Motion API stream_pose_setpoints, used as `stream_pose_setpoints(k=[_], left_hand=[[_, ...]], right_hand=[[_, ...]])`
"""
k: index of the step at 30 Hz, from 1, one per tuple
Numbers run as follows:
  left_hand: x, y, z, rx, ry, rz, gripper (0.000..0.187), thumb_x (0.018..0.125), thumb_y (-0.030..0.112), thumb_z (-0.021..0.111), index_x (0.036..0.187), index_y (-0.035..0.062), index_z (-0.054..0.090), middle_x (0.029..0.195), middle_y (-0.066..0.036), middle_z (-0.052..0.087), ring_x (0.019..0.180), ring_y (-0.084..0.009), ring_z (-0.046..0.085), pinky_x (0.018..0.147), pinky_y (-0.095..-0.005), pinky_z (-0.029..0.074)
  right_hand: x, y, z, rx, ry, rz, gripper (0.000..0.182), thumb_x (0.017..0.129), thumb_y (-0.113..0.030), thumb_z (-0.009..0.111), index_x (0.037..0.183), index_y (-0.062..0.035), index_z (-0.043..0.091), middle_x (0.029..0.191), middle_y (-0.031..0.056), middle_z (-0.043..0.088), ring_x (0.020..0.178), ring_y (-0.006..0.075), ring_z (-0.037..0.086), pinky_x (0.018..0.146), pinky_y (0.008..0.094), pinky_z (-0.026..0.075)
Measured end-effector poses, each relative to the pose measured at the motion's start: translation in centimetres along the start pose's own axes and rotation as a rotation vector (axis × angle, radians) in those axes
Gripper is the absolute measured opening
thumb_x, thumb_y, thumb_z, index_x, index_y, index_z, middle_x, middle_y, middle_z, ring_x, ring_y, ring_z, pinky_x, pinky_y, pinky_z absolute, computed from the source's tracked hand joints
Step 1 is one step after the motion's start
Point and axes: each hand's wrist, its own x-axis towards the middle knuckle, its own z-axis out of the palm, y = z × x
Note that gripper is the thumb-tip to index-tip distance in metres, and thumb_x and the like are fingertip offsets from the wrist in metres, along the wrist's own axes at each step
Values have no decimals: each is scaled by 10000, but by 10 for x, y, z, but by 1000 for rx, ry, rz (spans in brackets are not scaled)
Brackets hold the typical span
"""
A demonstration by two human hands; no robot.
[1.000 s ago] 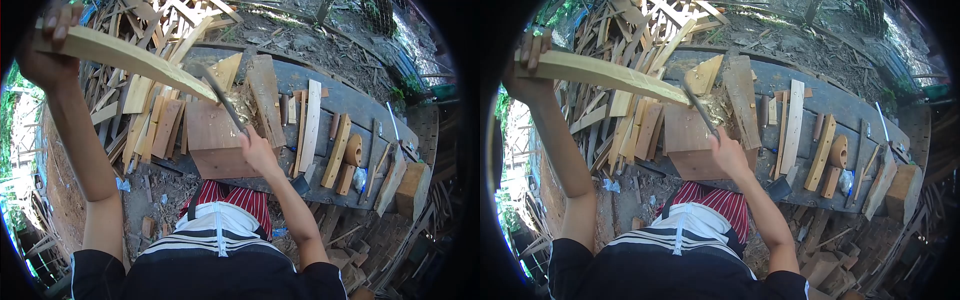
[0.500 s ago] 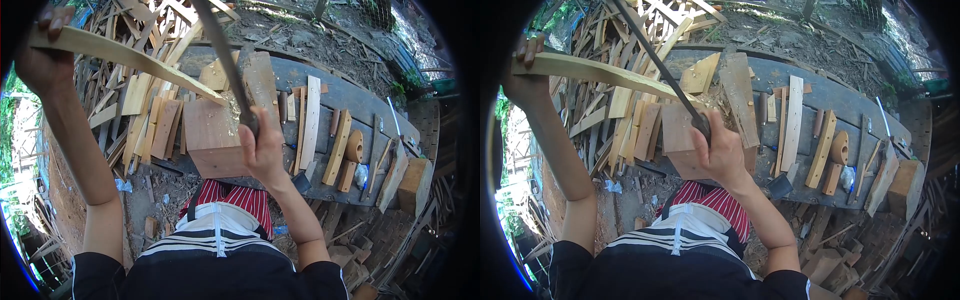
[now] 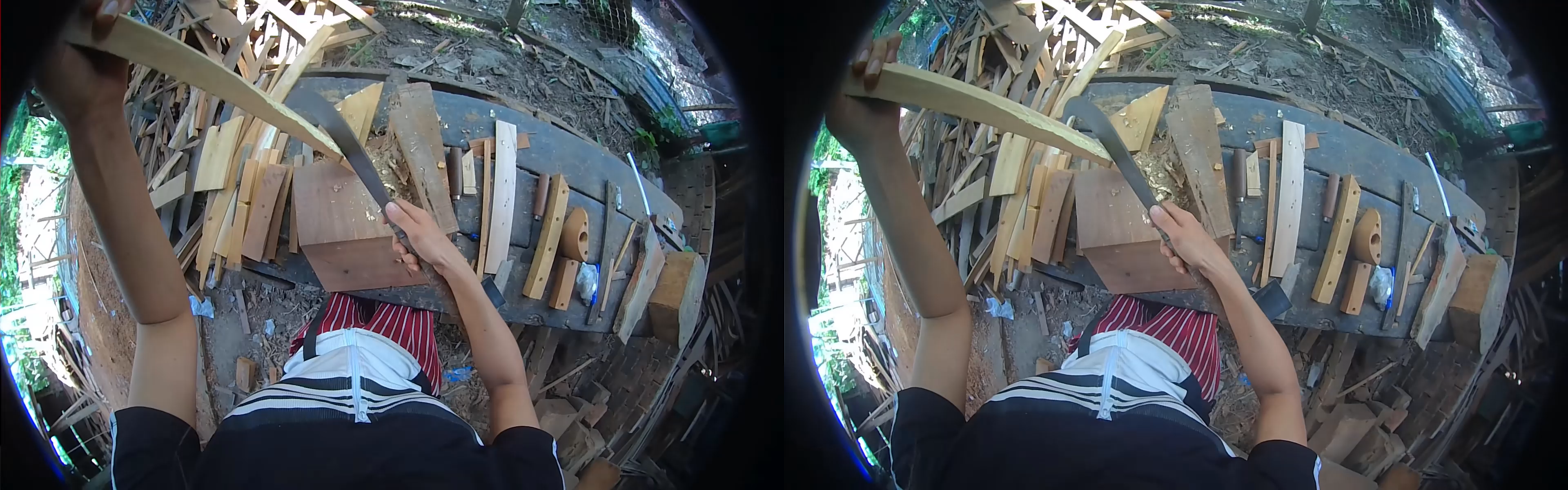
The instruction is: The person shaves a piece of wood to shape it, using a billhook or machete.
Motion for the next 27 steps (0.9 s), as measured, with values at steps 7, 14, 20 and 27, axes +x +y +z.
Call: stream_pose_setpoints(k=[7,14,20,27], left_hand=[[13,-10,-13,116,81,51,132,900,195,604,915,67,574,762,-33,456,671,-133,482,869,-362,406],[27,-12,-60,36,159,-44,126,888,172,617,950,69,580,770,-33,461,663,-131,469,851,-357,405],[23,2,-67,-141,41,-159,142,908,198,608,954,67,582,766,-35,448,656,-134,456,838,-361,399],[29,-13,-59,-35,92,-43,159,907,189,610,969,44,588,768,-42,454,688,-142,472,862,-374,401]], right_hand=[[-9,-24,10,-111,104,-144,401,980,-420,466,1084,-37,523,598,90,499,421,189,493,413,327,399],[-47,-80,31,-248,495,-1033,295,963,-271,530,1119,-24,501,627,175,562,577,399,600,535,422,451],[17,23,28,-565,451,-405,325,986,-331,465,1072,-18,492,642,233,566,613,419,604,553,485,438],[-36,-66,24,-238,360,-566,295,977,-307,504,1031,-17,481,597,179,528,560,403,579,519,451,426]])
